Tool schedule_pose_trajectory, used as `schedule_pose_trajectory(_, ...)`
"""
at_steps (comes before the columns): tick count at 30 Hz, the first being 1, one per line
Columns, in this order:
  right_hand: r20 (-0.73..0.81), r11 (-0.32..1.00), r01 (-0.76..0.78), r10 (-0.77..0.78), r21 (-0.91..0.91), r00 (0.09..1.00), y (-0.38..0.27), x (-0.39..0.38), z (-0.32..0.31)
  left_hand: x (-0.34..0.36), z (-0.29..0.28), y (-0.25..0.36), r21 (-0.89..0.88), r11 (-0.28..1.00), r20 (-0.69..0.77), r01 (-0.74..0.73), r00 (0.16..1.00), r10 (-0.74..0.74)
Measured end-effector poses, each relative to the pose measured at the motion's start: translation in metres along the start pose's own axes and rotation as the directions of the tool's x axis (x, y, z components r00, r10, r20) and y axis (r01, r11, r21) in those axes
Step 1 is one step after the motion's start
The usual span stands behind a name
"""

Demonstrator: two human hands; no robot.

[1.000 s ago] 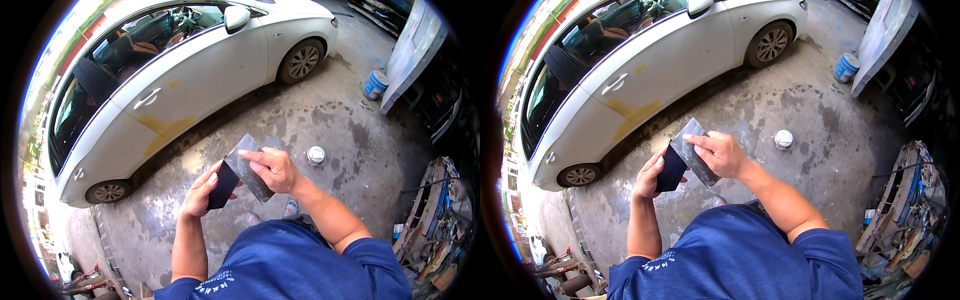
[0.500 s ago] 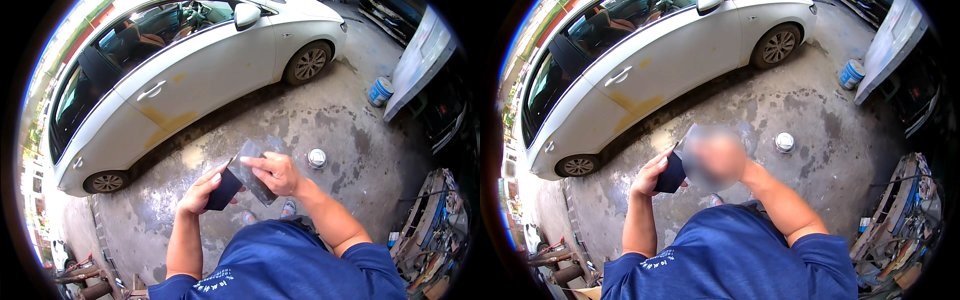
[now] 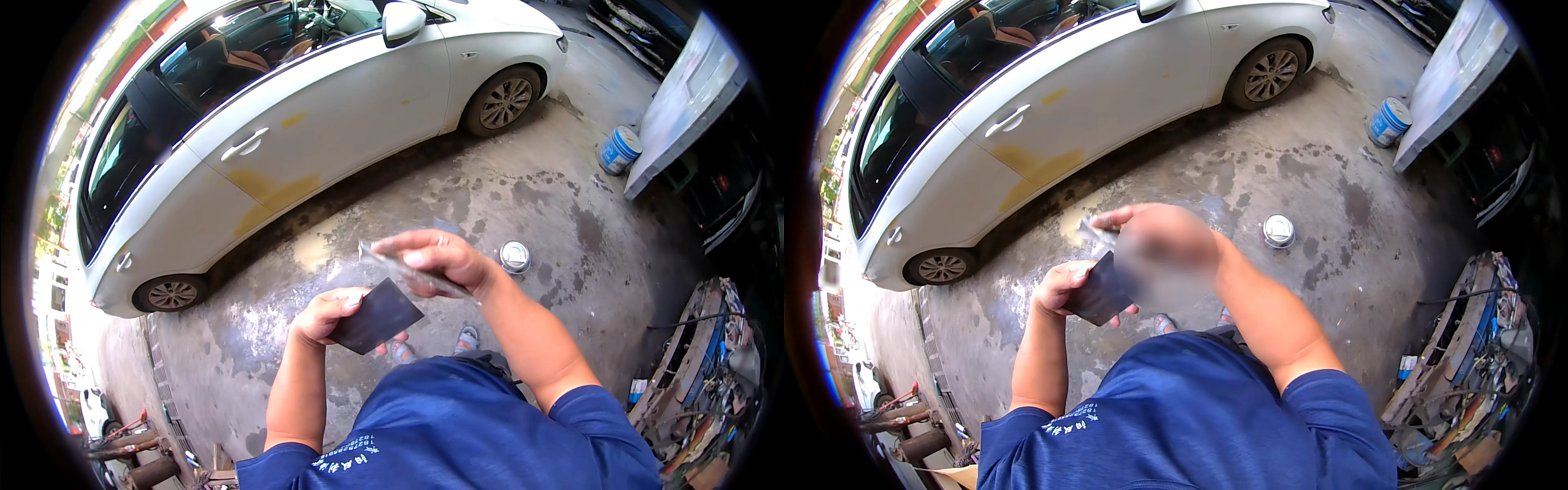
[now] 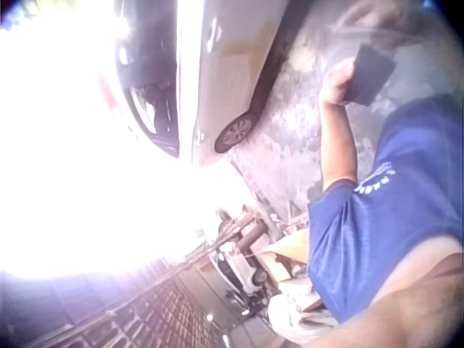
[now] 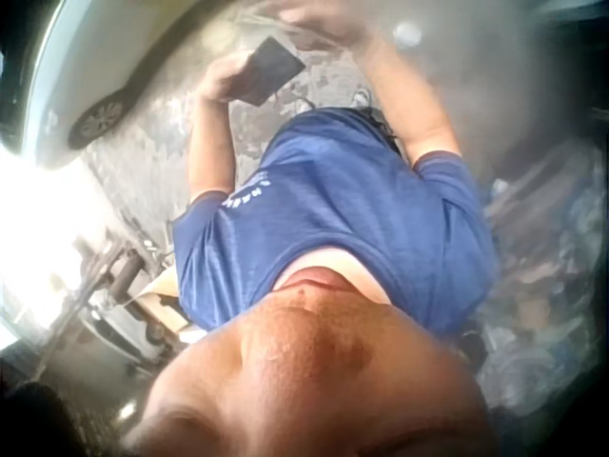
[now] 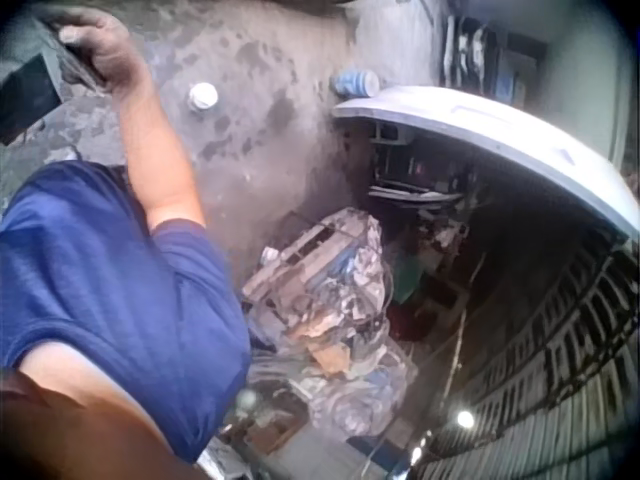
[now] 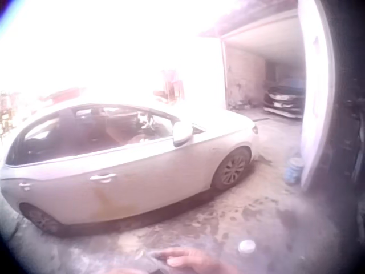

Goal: The person applies a yellowish body filler to the side panel of a white car using a putty knife, spreading it over several spots. The person then closes the car door and briefly handles a sanding block.

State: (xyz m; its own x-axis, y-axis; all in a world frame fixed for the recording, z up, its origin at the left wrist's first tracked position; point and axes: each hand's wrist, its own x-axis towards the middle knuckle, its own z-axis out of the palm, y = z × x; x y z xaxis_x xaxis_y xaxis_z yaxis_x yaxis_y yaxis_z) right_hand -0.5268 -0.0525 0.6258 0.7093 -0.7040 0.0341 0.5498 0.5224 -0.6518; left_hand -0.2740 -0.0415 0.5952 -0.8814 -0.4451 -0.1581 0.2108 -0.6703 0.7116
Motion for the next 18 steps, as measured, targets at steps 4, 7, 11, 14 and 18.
schedule_pose_trajectory(4,-0.18,0.967,0.197,-0.226,-0.163,0.957,-0.011,-0.01,-0.015,-0.002,-0.002,0.005,0.38,0.92,-0.18,-0.097,0.968,0.176)
schedule_pose_trajectory(7,-0.331,0.898,0.15,-0.302,-0.415,0.894,0.001,-0.032,-0.025,-0.001,0.006,0.001,0.803,0.595,-0.383,0.033,0.793,0.473)
schedule_pose_trajectory(11,-0.328,0.807,0.08,-0.326,-0.585,0.887,0.039,-0.049,-0.02,0.006,0.012,-0.004,0.943,0.018,-0.231,0.332,0.615,0.753)
schedule_pose_trajectory(14,-0.307,0.653,-0.007,-0.346,-0.757,0.887,0.056,-0.049,-0.016,0.014,0.018,-0.005,0.933,-0.11,-0.128,0.342,0.604,0.787)
schedule_pose_trajectory(18,-0.412,0.551,-0.13,-0.426,-0.824,0.805,0.039,-0.033,-0.007,0.018,0.015,-0.007,0.838,-0.354,0.047,0.415,0.592,0.805)
